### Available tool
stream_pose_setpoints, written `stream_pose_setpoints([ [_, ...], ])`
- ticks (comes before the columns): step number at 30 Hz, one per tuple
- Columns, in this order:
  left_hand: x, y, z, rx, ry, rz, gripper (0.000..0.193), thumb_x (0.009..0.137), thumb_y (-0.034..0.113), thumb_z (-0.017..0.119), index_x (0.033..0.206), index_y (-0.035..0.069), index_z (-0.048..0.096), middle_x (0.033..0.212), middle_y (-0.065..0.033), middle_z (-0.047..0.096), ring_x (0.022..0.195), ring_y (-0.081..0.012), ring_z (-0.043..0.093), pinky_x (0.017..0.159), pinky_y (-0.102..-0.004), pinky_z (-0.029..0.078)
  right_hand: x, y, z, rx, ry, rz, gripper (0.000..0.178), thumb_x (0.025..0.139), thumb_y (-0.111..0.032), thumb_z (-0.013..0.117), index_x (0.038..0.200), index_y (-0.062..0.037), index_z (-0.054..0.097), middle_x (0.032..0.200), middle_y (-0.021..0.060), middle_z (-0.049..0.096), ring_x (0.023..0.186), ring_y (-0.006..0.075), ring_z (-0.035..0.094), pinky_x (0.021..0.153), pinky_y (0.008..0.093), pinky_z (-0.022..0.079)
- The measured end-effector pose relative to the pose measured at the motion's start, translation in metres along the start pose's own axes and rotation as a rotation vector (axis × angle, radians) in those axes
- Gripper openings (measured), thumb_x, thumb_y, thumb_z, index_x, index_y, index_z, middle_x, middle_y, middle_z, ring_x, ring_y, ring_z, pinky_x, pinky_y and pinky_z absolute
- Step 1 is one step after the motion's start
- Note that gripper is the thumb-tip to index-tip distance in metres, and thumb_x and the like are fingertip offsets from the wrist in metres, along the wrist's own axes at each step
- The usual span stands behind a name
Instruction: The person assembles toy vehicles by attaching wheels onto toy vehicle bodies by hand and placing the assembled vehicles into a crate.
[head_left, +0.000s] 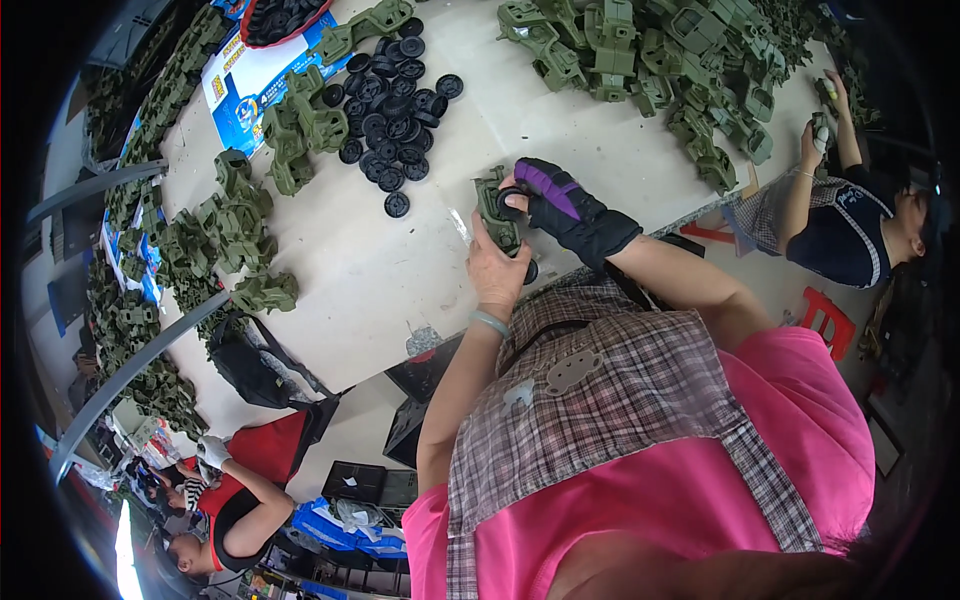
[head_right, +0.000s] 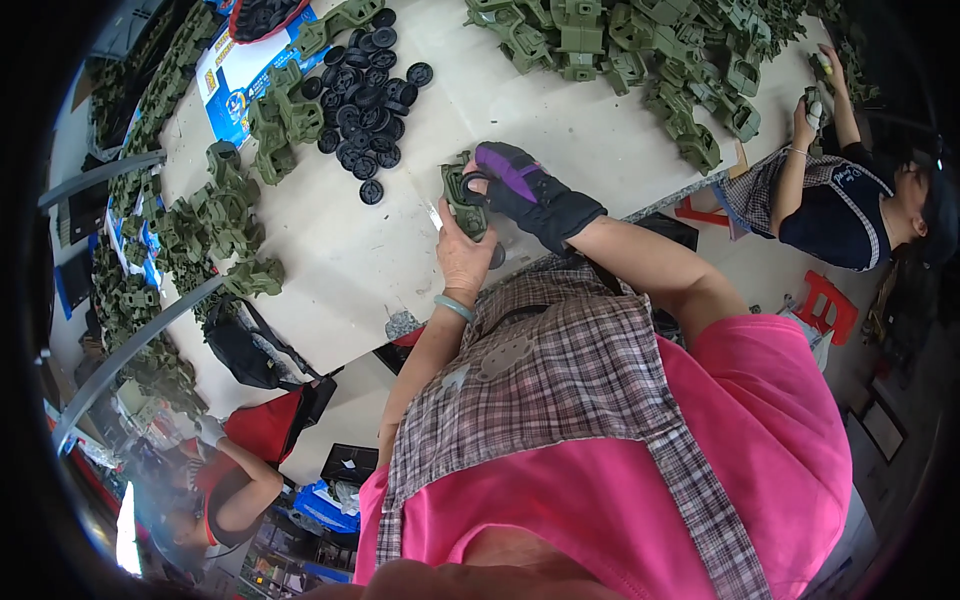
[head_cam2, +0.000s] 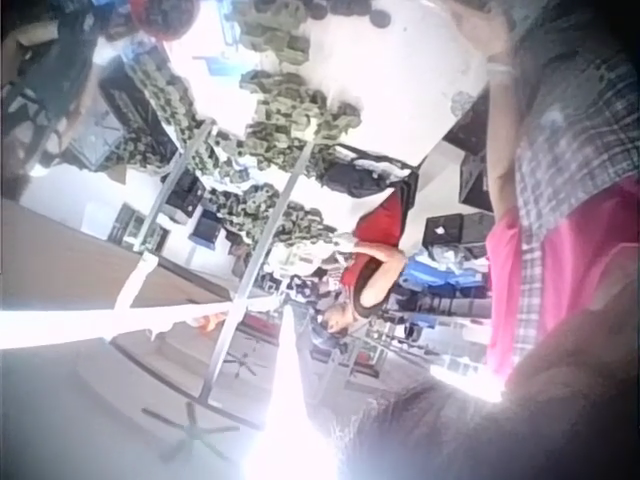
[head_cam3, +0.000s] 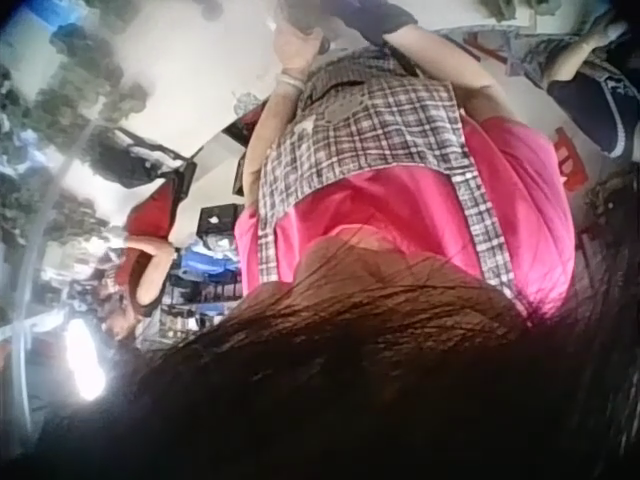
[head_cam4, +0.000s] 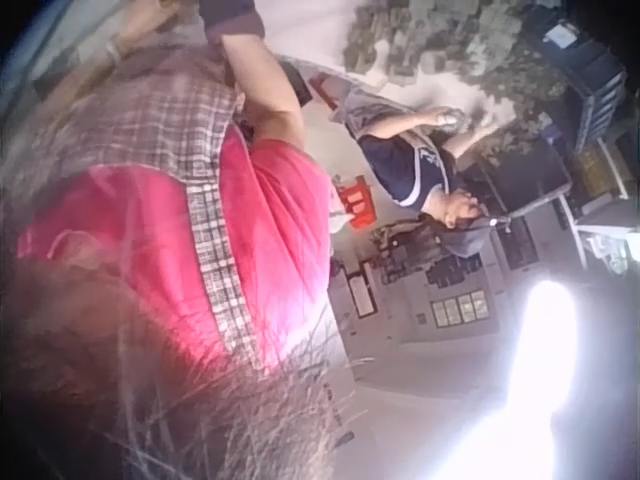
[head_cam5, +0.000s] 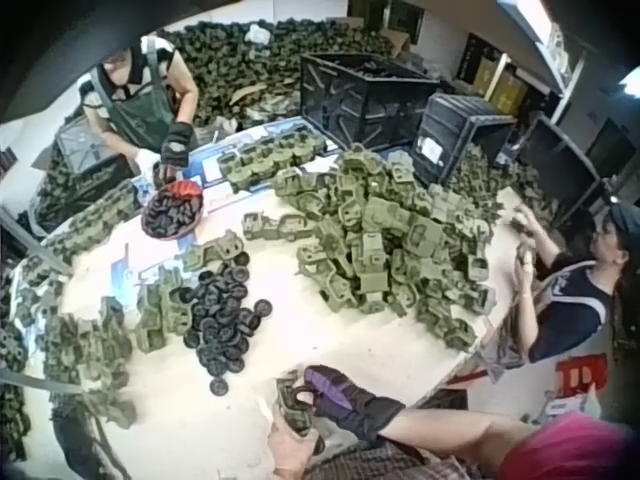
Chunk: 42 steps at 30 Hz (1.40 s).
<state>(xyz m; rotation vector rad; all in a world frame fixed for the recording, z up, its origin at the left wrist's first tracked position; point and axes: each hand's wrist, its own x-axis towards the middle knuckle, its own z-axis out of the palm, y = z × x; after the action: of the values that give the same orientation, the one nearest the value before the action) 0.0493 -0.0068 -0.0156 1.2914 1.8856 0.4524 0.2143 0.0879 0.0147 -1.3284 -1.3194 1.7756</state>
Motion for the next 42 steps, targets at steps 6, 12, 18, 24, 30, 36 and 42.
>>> stream_pose_setpoints([
  [6,0.002,-0.016,0.009,0.094,0.045,0.065,0.103,0.079,0.032,0.083,0.163,0.006,0.029,0.12,-0.0231,0.071,0.114,-0.0405,0.068,0.104,-0.0539,0.045,0.006,0.011,0.007,-0.129,0.043,-0.035,0.031,0.1,-0.027,0.079,0.121,-0.0055,0.07,0.106,0.0039,0.068,0.099,0.0162,0.065,0.088,0.034,0.056],
  [12,0.004,-0.003,0.001,0.117,0.042,0.133,0.101,0.083,0.034,0.082,0.162,0.001,0.028,0.121,-0.0282,0.071,0.115,-0.0429,0.069,0.108,-0.052,0.045,0.015,0.038,-0.005,0.002,0.061,0.033,0.029,0.097,-0.022,0.081,0.118,-0.0059,0.069,0.102,0.005,0.067,0.097,0.0156,0.064,0.088,0.0336,0.056],
  [18,0.002,-0.008,0.006,0.118,0.04,0.085,0.101,0.083,0.034,0.082,0.162,0.001,0.029,0.127,-0.0269,0.07,0.121,-0.0411,0.067,0.111,-0.052,0.043,0.011,0.021,-0.003,-0.057,0.044,-0.014,0.033,0.094,-0.023,0.083,0.115,-0.0033,0.067,0.095,0.0048,0.067,0.088,0.0148,0.063,0.078,0.0333,0.054],
  [24,0.0,-0.018,0.01,0.15,0.092,0.126,0.104,0.08,0.036,0.082,0.163,0.003,0.029,0.121,-0.0216,0.07,0.115,-0.0388,0.067,0.107,-0.0533,0.044,0.031,-0.025,0.001,-0.59,0.288,-0.571,0.025,0.093,-0.011,0.078,0.115,-0.0027,0.069,0.099,0.0098,0.067,0.088,0.0234,0.067,0.08,0.0375,0.056],
  [30,0.007,-0.034,0.018,0.193,0.016,0.178,0.076,0.075,0.036,0.087,0.138,0.002,0.06,0.116,-0.0191,0.071,0.112,-0.0399,0.067,0.105,-0.0527,0.046,0.071,-0.053,0.049,-1.083,-0.422,-1.037,0.023,0.084,-0.026,0.067,0.1,-0.01,0.069,0.102,0.0081,0.069,0.096,0.0311,0.066,0.083,0.0443,0.054],
  [36,0.005,-0.034,0.024,0.064,0.121,0.225,0.063,0.071,0.034,0.088,0.119,-0.001,0.066,0.108,-0.0216,0.069,0.106,-0.0428,0.066,0.097,-0.0526,0.05,0.077,-0.056,0.055,-1.163,-0.448,-0.807,0.02,0.081,-0.027,0.068,0.093,-0.0102,0.065,0.098,0.0113,0.067,0.094,0.0352,0.064,0.083,0.0493,0.052],
  [42,0.009,-0.033,0.022,0.009,0.116,0.221,0.063,0.071,0.033,0.087,0.114,-0.004,0.058,0.1,-0.0206,0.066,0.101,-0.0433,0.065,0.092,-0.0531,0.05,0.085,-0.04,0.06,-0.995,0.044,-0.462,0.026,0.098,-0.027,0.065,0.104,-0.0017,0.069,0.098,0.0211,0.07,0.097,0.0436,0.065,0.088,0.0516,0.052],
])
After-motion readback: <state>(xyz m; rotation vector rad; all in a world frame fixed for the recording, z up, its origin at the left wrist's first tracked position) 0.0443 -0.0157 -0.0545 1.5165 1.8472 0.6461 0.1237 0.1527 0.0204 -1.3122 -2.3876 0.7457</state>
